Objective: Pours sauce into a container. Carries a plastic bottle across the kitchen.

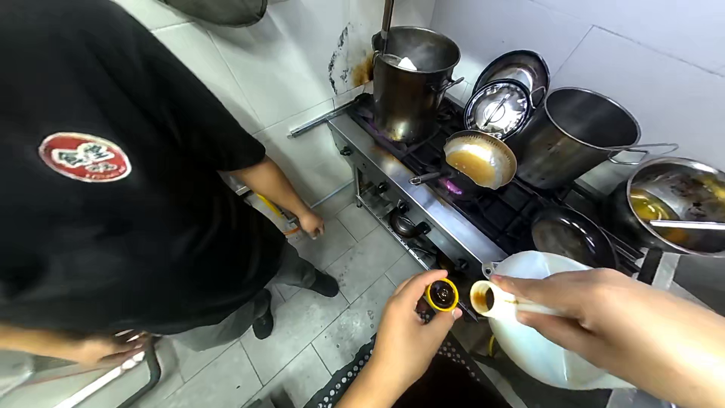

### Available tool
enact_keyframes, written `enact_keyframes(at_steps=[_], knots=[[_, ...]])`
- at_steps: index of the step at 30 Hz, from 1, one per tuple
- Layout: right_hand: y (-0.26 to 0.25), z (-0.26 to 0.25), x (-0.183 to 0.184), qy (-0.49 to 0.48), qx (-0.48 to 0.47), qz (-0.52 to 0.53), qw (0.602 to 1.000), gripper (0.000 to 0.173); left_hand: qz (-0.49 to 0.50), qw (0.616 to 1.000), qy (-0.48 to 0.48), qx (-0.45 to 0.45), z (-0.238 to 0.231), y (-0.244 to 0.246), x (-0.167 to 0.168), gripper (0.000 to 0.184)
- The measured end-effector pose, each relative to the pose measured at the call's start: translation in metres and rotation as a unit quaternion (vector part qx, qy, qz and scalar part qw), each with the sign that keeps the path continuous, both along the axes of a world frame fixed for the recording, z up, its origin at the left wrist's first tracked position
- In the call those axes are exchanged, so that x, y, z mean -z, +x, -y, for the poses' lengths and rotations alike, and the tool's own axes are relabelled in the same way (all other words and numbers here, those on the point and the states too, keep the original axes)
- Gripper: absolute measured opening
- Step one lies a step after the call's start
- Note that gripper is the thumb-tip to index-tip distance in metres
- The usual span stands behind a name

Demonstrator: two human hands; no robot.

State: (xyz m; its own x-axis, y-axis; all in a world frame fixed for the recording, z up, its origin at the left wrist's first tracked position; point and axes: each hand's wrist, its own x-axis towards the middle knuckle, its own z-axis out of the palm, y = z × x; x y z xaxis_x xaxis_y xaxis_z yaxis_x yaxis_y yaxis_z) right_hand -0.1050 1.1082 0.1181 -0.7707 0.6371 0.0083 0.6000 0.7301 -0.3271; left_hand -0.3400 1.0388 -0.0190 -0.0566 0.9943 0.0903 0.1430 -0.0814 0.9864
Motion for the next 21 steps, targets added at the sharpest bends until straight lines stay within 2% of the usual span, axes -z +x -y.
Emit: enact_keyframes(at_steps=[7, 11, 15, 21], knots=[[0.019, 0.01, 0.018, -0.039, 0.13, -0.078, 0.988, 0.037, 0.001, 1.0, 0.017, 0.026, -0.027, -0.015, -0.027, 0.049], [0.023, 0.018, 0.031, -0.06, 0.169, -0.12, 0.976, 0.039, -0.024, 0.998, 0.024, 0.048, -0.056, -0.02, -0.046, 0.049], [0.032, 0.031, 0.041, -0.085, 0.188, -0.174, 0.963, 0.039, -0.039, 0.997, -0.021, 0.07, -0.109, -0.018, -0.063, 0.052], [0.047, 0.05, 0.038, -0.14, 0.201, -0.202, 0.948, 0.039, -0.095, 0.991, -0.018, 0.091, -0.217, 0.01, -0.068, 0.053]])
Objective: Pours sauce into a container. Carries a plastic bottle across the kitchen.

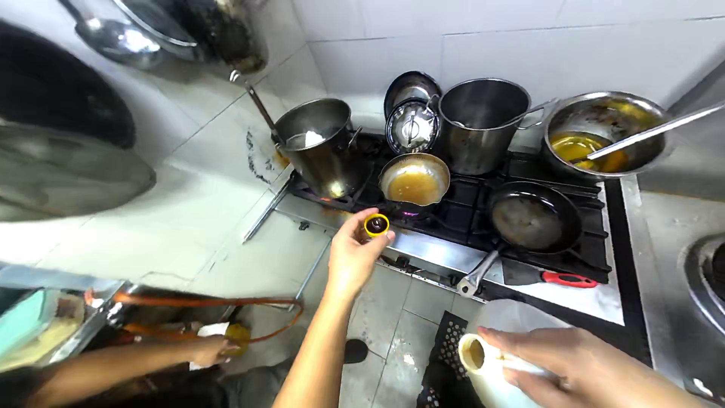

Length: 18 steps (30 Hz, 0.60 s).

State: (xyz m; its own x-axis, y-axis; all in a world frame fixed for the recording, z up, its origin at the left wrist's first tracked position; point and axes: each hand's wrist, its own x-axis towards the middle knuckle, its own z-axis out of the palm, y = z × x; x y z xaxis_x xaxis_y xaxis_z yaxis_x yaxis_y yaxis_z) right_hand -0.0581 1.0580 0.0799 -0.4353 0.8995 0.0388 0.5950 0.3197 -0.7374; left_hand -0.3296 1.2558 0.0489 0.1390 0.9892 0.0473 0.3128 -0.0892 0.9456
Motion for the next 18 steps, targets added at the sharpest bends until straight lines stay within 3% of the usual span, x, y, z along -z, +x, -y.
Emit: enact_keyframes(at_steps=[5, 9, 12, 18], knots=[[0.018, 0.016, 0.004, -0.057, 0.063, 0.016, 0.996, 0.039, -0.053, 0.998, 0.014, 0.019, -0.102, 0.049, 0.015, 0.051], [0.036, 0.029, 0.009, -0.078, 0.118, 0.016, 0.99, 0.04, -0.171, 0.984, 0.038, 0.031, -0.165, 0.086, 0.032, 0.05], [0.047, 0.039, 0.016, -0.09, 0.155, 0.019, 0.984, 0.04, -0.279, 0.959, 0.046, 0.033, -0.196, 0.105, 0.036, 0.05], [0.062, 0.055, 0.023, -0.113, 0.194, 0.022, 0.974, 0.041, -0.372, 0.924, 0.084, 0.038, -0.229, 0.116, 0.032, 0.05]])
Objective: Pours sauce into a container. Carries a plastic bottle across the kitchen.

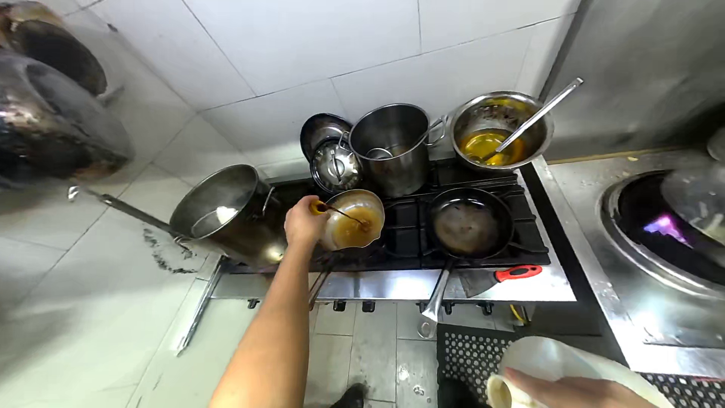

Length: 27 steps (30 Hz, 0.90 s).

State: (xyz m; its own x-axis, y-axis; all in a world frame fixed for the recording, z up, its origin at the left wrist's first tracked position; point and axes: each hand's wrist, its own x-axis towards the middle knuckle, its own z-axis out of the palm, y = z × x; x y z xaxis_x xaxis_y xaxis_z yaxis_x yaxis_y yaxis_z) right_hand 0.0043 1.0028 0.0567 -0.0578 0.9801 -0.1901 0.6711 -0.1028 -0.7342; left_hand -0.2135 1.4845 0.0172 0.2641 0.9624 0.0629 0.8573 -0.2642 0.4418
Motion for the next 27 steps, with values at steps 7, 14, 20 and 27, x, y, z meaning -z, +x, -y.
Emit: enact_keyframes(at_steps=[7, 14, 20, 27], knots=[[0.004, 0.007, 0.005, 0.003, 0.002, -0.004, 1.0, 0.041, -0.009, 1.0, 0.021, -0.003, -0.004, -0.003, -0.01, 0.049], [0.001, -0.001, 0.005, 0.041, 0.01, -0.023, 0.999, 0.041, 0.311, 0.947, -0.076, 0.014, 0.044, -0.012, -0.029, 0.051], [-0.021, -0.025, -0.002, 0.1, 0.04, -0.036, 0.994, 0.042, 0.312, 0.926, -0.144, 0.156, 0.164, -0.042, -0.081, 0.054], [-0.068, -0.051, -0.015, 0.162, -0.027, -0.036, 0.986, 0.043, 0.245, 0.912, -0.08, 0.32, 0.285, -0.102, -0.097, 0.051]])
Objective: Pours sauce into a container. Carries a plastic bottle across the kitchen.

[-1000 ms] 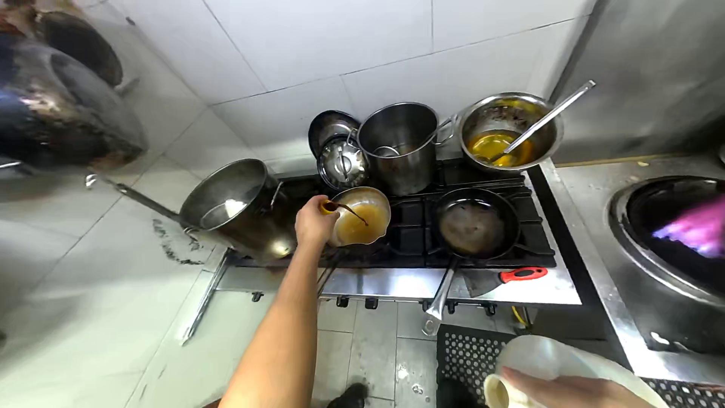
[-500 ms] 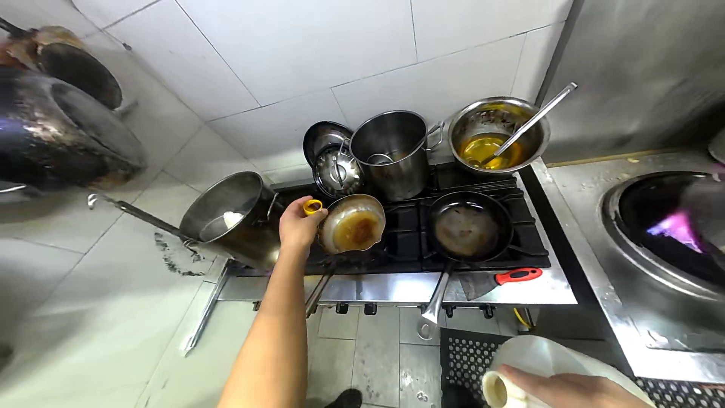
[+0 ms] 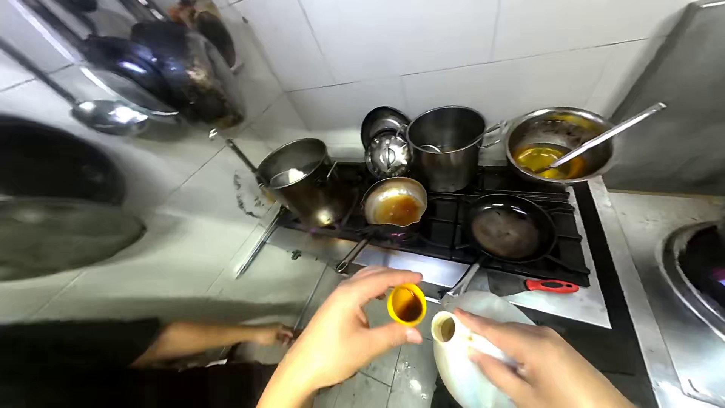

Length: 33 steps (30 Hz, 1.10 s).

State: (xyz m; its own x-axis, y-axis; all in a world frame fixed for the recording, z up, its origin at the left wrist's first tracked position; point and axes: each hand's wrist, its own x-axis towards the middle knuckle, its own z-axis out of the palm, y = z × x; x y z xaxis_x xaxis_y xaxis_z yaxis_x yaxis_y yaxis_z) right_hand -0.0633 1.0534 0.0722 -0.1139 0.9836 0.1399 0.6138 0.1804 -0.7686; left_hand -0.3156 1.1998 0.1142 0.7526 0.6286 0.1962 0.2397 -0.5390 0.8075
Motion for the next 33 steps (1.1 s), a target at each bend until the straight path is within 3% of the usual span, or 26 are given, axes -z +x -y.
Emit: enact_keyframes(at_steps=[4, 9, 14, 19, 23, 26, 28, 33], knots=[[-0.034, -0.004, -0.007, 0.037, -0.07, -0.004, 0.997, 0.041, -0.077, 0.991, 0.104, -0.025, 0.049, -0.036, -0.013, 0.047], [-0.081, 0.002, -0.018, 0.033, -0.181, -0.025, 0.983, 0.041, -0.171, 0.964, 0.165, -0.117, 0.107, -0.088, -0.028, 0.044], [-0.135, 0.022, -0.02, 0.042, -0.282, -0.044, 0.957, 0.038, -0.233, 0.939, 0.19, -0.165, 0.177, -0.139, -0.045, 0.046], [-0.195, 0.061, -0.017, 0.043, -0.384, -0.074, 0.919, 0.024, -0.337, 0.898, 0.201, -0.2, 0.263, -0.178, -0.065, 0.038], [-0.239, 0.101, -0.017, 0.029, -0.453, -0.098, 0.885, 0.027, -0.402, 0.859, 0.191, -0.253, 0.336, -0.199, -0.072, 0.034], [-0.271, 0.131, -0.015, 0.008, -0.527, -0.097, 0.844, 0.032, -0.457, 0.817, 0.142, -0.322, 0.396, -0.208, -0.07, 0.033], [-0.293, 0.152, -0.01, -0.014, -0.581, -0.085, 0.809, 0.034, -0.477, 0.8, 0.056, -0.359, 0.435, -0.213, -0.071, 0.038], [-0.346, 0.196, 0.004, -0.041, -0.707, -0.056, 0.704, 0.031, -0.403, 0.769, -0.141, -0.477, 0.527, -0.224, -0.05, 0.045]])
